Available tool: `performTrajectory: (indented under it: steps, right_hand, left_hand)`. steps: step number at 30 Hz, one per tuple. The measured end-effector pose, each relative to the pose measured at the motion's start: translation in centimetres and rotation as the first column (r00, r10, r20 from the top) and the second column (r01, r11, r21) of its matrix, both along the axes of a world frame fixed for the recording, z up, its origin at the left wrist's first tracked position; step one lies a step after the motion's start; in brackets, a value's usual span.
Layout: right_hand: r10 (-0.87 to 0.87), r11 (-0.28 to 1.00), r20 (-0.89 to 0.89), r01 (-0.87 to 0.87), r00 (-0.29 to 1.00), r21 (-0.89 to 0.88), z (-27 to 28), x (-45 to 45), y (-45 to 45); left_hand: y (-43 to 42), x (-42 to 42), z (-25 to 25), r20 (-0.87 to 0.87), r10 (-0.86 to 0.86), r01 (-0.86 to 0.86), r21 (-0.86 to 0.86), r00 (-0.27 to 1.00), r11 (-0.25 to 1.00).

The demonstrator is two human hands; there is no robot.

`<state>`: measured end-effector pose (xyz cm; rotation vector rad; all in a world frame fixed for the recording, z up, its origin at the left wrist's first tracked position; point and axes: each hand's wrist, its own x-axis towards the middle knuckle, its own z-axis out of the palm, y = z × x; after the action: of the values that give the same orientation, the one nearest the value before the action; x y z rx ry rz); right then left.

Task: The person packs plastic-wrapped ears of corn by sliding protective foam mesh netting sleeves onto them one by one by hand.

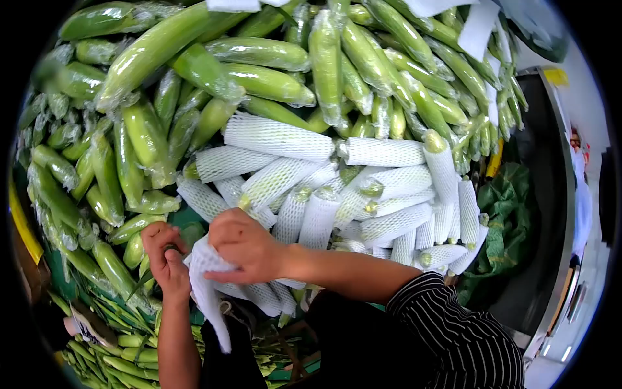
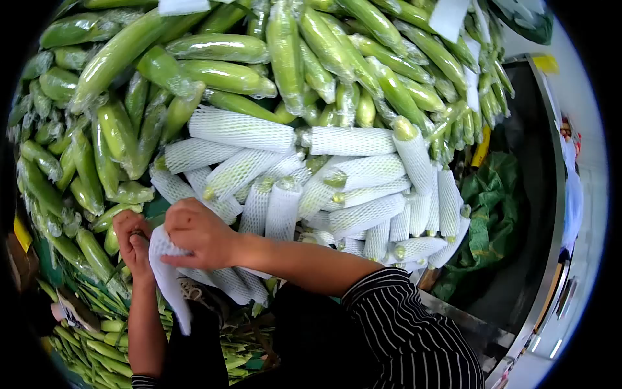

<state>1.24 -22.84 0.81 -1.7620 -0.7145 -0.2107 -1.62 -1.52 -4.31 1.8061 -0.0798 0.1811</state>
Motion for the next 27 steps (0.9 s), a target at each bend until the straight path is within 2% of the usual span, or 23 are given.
performTrajectory:
  steps: [1,2,3,4,5,6,7,8,9,10,13,14,15,16,17,18,21,23,24,26,27]
  right_hand:
    - [0.082,0.99,0.058,-0.088,0.995,0.113,0.7,0.3,0.2]
    - [0.166,0.961,-0.052,-0.15,0.985,0.234,1.3,0.5,0.6]
    - [0.267,0.914,-0.389,-0.104,0.882,0.392,2.5,0.5,1.1]
    - [0.389,0.865,-0.654,-0.015,0.649,0.501,4.0,0.5,1.6]
    - [0.491,0.833,-0.809,0.097,0.325,0.545,4.6,0.9,2.2]
    - [0.582,0.774,-0.778,0.132,0.237,0.619,3.4,1.2,2.5]
    - [0.655,0.717,-0.74,0.184,0.152,0.672,1.5,1.4,2.6]
    - [0.657,0.706,-0.73,0.186,0.188,0.683,-0.2,1.7,2.7]
    - [0.658,0.695,-0.719,0.187,0.224,0.694,-1.9,2.1,2.8]
    - [0.657,0.684,-0.707,0.187,0.26,0.705,-2.5,2.8,3.2]
    - [0.71,0.538,-0.685,0.504,0.161,0.676,-1.9,3.0,3.5]
    - [0.579,0.636,-0.8,0.528,0.157,0.564,-3.6,2.4,4.4]
    - [0.629,0.612,-0.764,0.514,0.145,0.601,-4.2,2.7,4.6]
    - [0.538,0.683,-0.829,0.496,0.154,0.536,-4.7,2.6,5.1]
    - [0.44,0.746,-0.883,0.48,0.163,0.461,-5.2,2.5,5.5]
    - [0.442,0.765,-0.88,0.439,0.173,0.471,-5.7,2.6,5.4]
    - [0.49,0.786,-0.848,0.317,0.204,0.531,-8.4,3.0,5.0]
    - [0.569,0.755,-0.795,0.25,0.211,0.606,-11.5,2.2,4.8]
    - [0.457,0.821,-0.82,0.191,0.344,0.538,-14.1,1.6,5.5]
    - [0.488,0.751,-0.845,0.387,0.22,0.535,-13.4,1.3,5.7]
    - [0.51,0.708,-0.846,0.481,0.158,0.517,-12.9,1.2,5.9]
  left_hand:
    - [0.3,0.0,-0.5,0.015,0.034,-0.034,0.003,0.999,0.999]
    - [1.6,0.0,-1.5,0.044,-0.009,0.003,0.139,0.999,0.99]
    - [2.2,0.4,-1.3,0.161,-0.13,0.066,0.355,0.978,0.933]
    - [2.5,0.0,-2.0,0.061,-0.193,0.152,0.411,0.979,0.899]
    - [1.3,0.0,0.0,-0.177,-0.014,0.072,0.324,0.984,0.943]
    - [0.5,0.3,1.7,-0.132,-0.015,0.069,0.411,0.991,0.909]
    - [0.2,0.8,3.5,-0.138,-0.096,0.157,0.546,0.986,0.823]
    - [-0.2,1.4,5.2,-0.142,-0.178,0.227,0.662,0.974,0.714]
    - [-0.3,1.4,5.5,-0.049,-0.266,0.229,0.673,0.963,0.704]
    - [-0.8,1.2,6.6,-0.17,-0.213,0.273,0.608,0.962,0.746]
    - [-0.2,0.3,4.8,-0.18,-0.072,0.131,0.344,0.981,0.93]
    - [-0.2,0.0,4.6,-0.229,-0.038,0.092,0.231,0.973,0.969]
    - [-0.2,-0.5,4.5,-0.318,-0.066,0.05,-0.059,0.946,0.997]
    - [-0.3,-1.3,3.9,-0.391,-0.12,-0.022,-0.34,0.912,0.94]
    - [-0.5,-2.0,3.3,-0.443,-0.194,-0.118,-0.585,0.875,0.802]
    - [-0.7,-2.4,2.9,-0.388,-0.278,-0.155,-0.782,0.879,0.603]
    - [0.2,-2.1,0.8,-0.443,-0.319,-0.426,-0.896,0.838,0.126]
    - [1.1,-1.9,-1.0,-0.526,-0.286,-0.475,-0.849,0.801,0.23]
    - [1.2,-1.9,-1.8,-0.554,-0.252,-0.481,-0.824,0.793,0.298]
    - [1.8,-1.4,-3.8,-0.615,-0.181,-0.492,-0.746,0.768,0.448]
    - [1.8,-0.9,-4.3,-0.649,-0.143,-0.53,-0.712,0.748,0.46]
